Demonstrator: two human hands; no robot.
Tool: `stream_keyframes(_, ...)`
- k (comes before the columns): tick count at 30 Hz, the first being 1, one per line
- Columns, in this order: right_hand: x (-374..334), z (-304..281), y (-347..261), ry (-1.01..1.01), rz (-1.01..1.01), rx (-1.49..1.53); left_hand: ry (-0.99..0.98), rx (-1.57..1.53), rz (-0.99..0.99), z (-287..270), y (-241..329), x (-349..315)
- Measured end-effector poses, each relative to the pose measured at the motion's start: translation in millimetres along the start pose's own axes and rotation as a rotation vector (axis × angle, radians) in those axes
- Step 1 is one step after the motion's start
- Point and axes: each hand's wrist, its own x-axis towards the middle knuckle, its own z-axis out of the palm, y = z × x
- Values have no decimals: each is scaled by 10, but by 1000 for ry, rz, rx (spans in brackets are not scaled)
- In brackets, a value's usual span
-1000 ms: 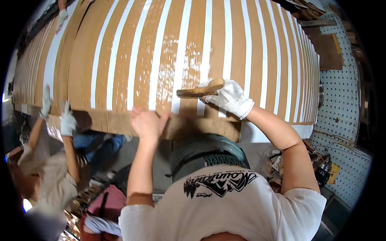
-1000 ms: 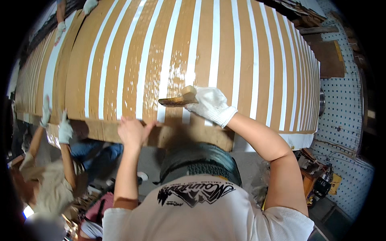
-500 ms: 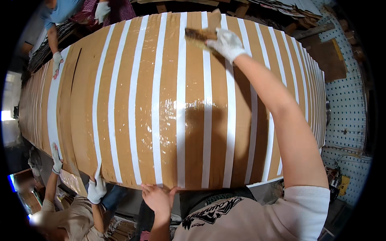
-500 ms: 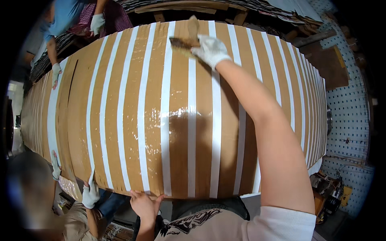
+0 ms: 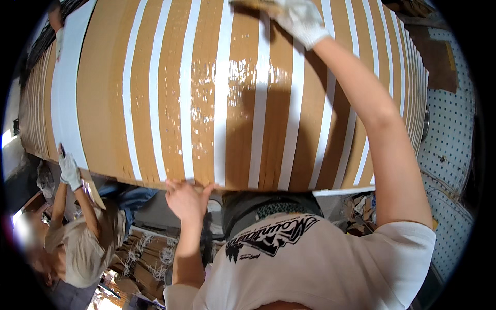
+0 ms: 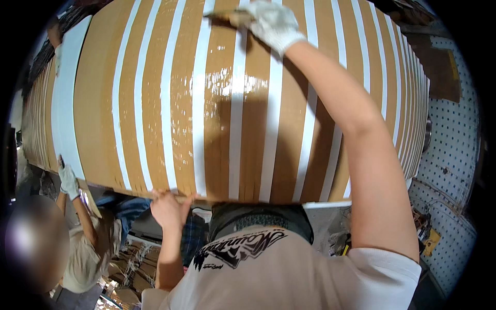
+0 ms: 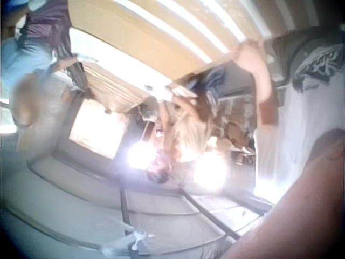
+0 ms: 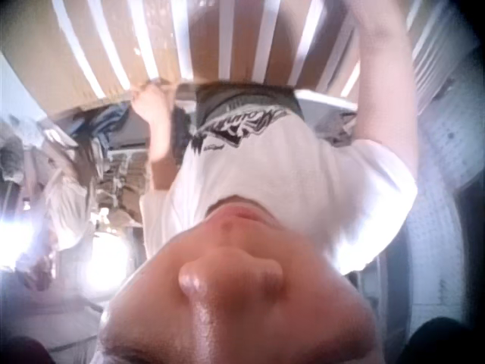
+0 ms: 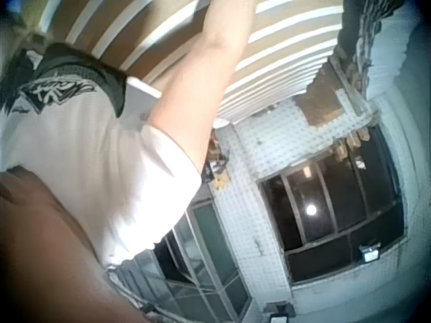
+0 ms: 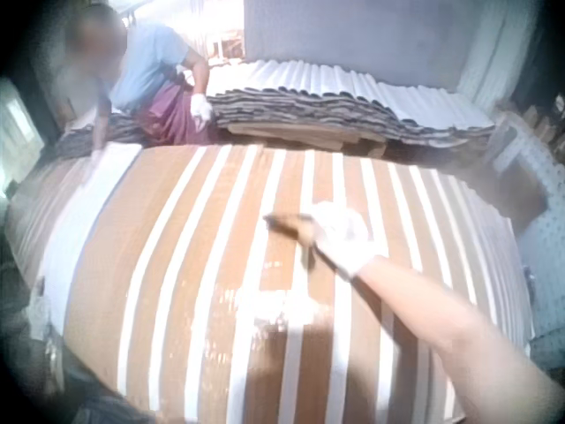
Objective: The person repeatedly brushes a liquid adhesive onto a large, striped, curved surface using a wide brush. They dip the brush into a metal bowl to reload adhesive and continue applying it in long strokes across the surface.
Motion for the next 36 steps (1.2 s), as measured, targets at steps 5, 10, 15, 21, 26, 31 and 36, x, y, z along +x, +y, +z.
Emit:
stream_keyframes(5,-1569,-620,-1159,-15,-140,83,-130,-53,-22,-167,39,-18)
stream_keyframes(10,-2602,-1208,-2016,-345,-3,339,-150,-18,-6,-59,12,-11)
stream_keyframes(15,-2612,-1172,-1576,-411,156,638,-186,-51,-3,-174,34,-48)
stream_keyframes(21,-2873,-1186,-1896,-205,43,53,-196,-38,-63,-55,51,-72)
stream_keyframes(26,-3155,-1410,-2069,-363,-8,284,-268,-64,-73,-39,10,-47)
stream_keyframes(31,-2895,-1233,-1646,-303,169,241,-265,-42,-107,-31,83,-45)
stream_keyframes(36,-3114,-1445,-1857,-276,-33,161,-302,-28,-99,-74,112,-62)
